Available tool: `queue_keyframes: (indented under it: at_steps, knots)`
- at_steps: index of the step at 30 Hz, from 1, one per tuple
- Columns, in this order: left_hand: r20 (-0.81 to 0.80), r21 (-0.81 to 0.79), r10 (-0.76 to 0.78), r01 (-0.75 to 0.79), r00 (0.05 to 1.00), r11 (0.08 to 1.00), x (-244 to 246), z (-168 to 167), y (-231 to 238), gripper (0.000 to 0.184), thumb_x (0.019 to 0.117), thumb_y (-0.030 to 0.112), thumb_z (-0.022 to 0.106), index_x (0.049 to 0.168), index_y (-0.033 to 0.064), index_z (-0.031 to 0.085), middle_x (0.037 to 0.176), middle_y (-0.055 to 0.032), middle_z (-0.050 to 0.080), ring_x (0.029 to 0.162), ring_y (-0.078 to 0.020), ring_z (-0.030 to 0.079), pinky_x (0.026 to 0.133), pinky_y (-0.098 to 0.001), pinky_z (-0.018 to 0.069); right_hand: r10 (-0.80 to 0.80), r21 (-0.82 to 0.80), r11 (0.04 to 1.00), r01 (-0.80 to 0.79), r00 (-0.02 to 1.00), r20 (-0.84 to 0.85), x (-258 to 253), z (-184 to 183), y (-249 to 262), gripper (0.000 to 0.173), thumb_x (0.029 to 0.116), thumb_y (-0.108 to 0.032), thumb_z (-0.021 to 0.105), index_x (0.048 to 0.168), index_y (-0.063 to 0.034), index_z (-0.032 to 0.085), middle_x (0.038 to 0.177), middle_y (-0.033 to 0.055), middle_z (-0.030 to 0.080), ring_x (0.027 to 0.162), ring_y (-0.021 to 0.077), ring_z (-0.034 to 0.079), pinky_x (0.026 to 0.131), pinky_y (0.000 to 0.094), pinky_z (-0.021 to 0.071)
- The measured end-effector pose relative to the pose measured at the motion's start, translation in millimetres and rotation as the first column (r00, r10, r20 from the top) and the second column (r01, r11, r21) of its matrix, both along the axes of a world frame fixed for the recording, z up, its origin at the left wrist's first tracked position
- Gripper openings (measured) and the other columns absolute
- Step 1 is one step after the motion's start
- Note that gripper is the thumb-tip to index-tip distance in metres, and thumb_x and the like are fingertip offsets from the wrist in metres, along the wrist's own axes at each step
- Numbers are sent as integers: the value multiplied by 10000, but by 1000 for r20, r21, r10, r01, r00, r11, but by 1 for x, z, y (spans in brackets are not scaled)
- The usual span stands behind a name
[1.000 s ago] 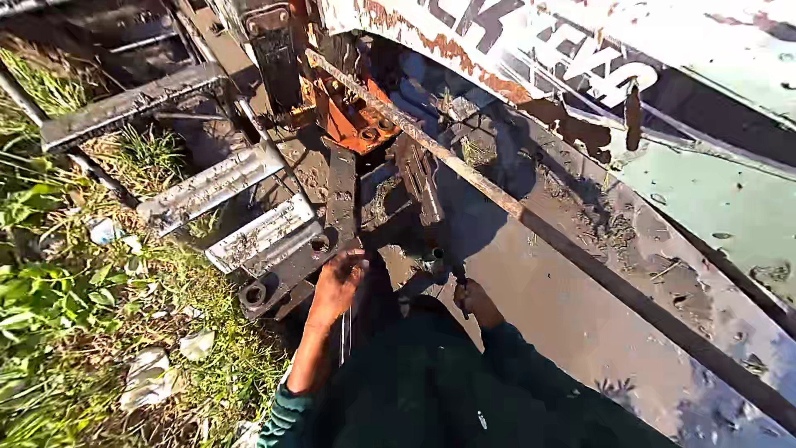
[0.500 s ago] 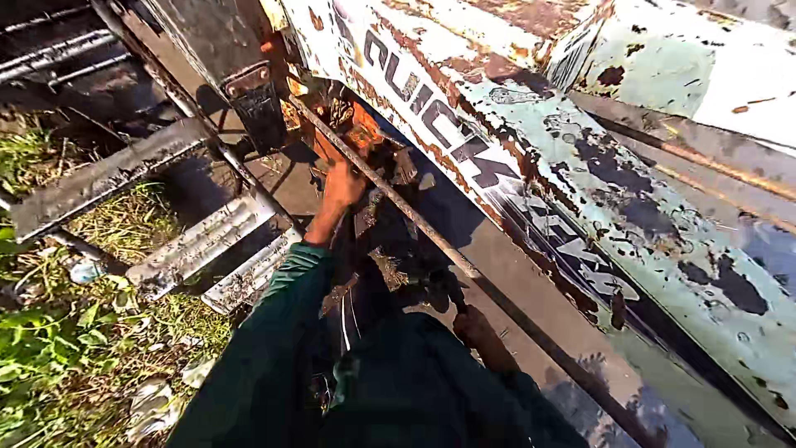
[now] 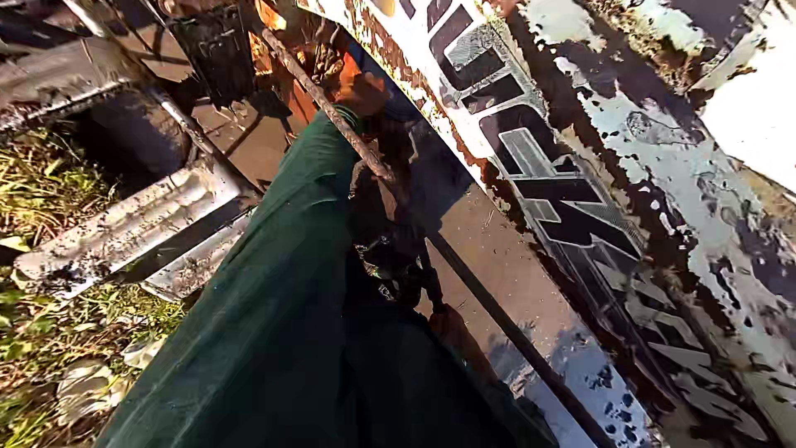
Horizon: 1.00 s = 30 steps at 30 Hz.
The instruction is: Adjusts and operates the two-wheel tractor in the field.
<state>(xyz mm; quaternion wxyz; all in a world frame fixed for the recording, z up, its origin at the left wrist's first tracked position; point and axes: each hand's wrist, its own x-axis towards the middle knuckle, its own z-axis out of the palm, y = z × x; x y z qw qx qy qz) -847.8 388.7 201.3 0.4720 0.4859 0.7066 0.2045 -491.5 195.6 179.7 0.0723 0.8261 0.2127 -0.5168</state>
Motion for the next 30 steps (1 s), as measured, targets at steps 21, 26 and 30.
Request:
queue_keyframes:
  at_steps: [21, 26, 30]
  knots:
    - [165, -93, 263, -251, 950, 964, 6, -69, -1, 413, 1092, 112, 431, 1452, -89, 461, 1462, -266, 515, 1346, -266, 516, 1129, -343, 391, -216, 13, 976, 216, 976, -17, 32, -26, 3, 117, 1083, -31, 353, 1064, 6, 463, 602, -5, 418, 432, 57, 408, 417, 205, 394]
    - [224, 26, 453, -470, 863, 882, 7, -107, -12, 504, 1070, 169, 526, 1505, -55, 407, 1495, -215, 502, 1361, -207, 491, 1129, -279, 380, -372, 23, 924, 381, 912, -176, 57, -33, -10, 205, 1109, -146, 294, 988, -70, 441, 527, -36, 412, 375, 31, 413, 353, 182, 382]
    - [640, 414, 221, -572, 736, 708, 41, -140, -10, 319, 971, 76, 658, 1246, -82, 622, 1264, -166, 661, 1200, -93, 602, 1047, -232, 465, -531, -5, 831, 556, 790, -305, 69, -43, -14, 362, 1113, -221, 210, 847, -119, 434, 481, -53, 410, 352, 15, 396, 337, 163, 359]
